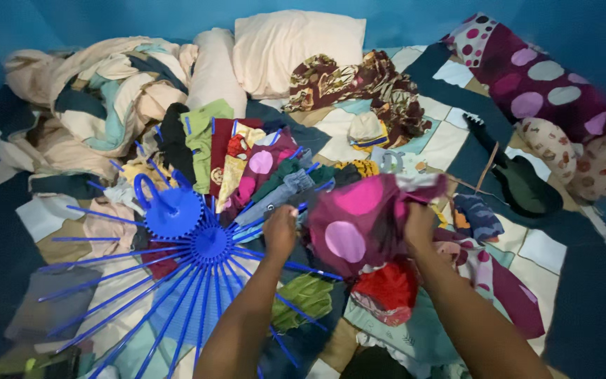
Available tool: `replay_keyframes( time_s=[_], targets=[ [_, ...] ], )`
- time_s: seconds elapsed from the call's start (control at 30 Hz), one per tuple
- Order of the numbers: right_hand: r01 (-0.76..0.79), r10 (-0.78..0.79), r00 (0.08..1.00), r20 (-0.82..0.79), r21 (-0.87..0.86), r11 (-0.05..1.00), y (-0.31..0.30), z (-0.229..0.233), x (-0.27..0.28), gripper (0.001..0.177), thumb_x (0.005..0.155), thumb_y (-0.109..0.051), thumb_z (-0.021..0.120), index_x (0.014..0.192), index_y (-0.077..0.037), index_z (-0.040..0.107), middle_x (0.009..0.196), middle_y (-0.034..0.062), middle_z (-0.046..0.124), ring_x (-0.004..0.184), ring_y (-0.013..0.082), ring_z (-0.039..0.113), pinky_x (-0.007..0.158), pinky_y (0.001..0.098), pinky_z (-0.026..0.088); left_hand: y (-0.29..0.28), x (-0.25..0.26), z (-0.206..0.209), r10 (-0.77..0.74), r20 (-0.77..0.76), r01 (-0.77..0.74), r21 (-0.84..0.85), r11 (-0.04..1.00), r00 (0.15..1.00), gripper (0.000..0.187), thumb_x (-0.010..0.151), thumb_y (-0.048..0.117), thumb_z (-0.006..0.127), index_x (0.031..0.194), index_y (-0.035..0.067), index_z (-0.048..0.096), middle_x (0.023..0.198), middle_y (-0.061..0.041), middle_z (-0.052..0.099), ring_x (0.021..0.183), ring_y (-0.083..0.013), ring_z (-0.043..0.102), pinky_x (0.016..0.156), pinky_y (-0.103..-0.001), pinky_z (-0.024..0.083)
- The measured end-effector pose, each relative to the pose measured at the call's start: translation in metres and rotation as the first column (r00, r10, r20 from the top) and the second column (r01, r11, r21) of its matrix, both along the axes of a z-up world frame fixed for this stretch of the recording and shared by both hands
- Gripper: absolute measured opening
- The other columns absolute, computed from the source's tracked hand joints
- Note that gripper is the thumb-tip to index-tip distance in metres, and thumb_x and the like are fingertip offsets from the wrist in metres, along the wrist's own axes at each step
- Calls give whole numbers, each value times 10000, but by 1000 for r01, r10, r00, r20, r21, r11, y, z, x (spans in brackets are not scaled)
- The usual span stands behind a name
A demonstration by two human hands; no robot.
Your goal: The person removes clothes from a blue circular drying rack and places them on the bed. They then pick up various garments from the bed and hang them one by one onto the empty arms of the drying rack.
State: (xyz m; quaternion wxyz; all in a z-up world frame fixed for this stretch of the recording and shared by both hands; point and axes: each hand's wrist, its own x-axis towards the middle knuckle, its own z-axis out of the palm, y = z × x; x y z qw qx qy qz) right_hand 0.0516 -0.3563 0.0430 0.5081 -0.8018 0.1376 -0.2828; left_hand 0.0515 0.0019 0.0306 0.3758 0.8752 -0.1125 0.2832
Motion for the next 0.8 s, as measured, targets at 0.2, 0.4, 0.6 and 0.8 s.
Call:
replay_keyframes(
  time_s=[0.2, 0.4, 0.6, 0.8],
  targets=[
    [457, -457, 889, 19, -100, 884, -43, -22, 2, 491, 883, -260, 611, 1280, 24, 558, 1226, 257, 475, 1131, 387, 468, 917, 591, 353, 16, 1, 9, 16, -17, -16, 19, 1000, 1000, 212, 1011, 279, 581, 1008, 79, 652, 971, -157, 689, 956, -391, 640, 805, -518, 486],
    [417, -544, 806, -236, -427, 802, -21, -19, -20, 685, 829, -217, 656, 1457, 6, 498, 1455, 291, 358, 1328, 438, 378, 1011, 668, 282, 34, -26, 13, -145, -144, 136, -65, 988, 979, 217, 989, 281, 583, 988, 73, 644, 979, -172, 696, 976, -391, 662, 823, -514, 504],
    [108, -80, 994, 76, -809, 578, 69, 40, -48, 795, 776, -210, 684, 1526, -38, 482, 1633, 322, 282, 1507, 475, 272, 1093, 758, 192, 43, -54, 43, -281, -447, 412, 228, 882, 849, 438, 822, 303, 725, 1192, 101, 607, 1030, -185, 696, 992, -398, 667, 869, -517, 508],
    [-513, 399, 781, -480, -858, -28, 145, 51, -69, 516, 835, -210, 658, 1349, -239, 622, 1562, 71, 471, 1497, 323, 321, 1092, 796, 177, 32, -75, 48, -60, -184, 134, 417, 899, 981, 948, 583, 215, 878, 1427, 108, 461, 1410, -210, 510, 1320, -390, 465, 1034, -543, 392]
  ],
)
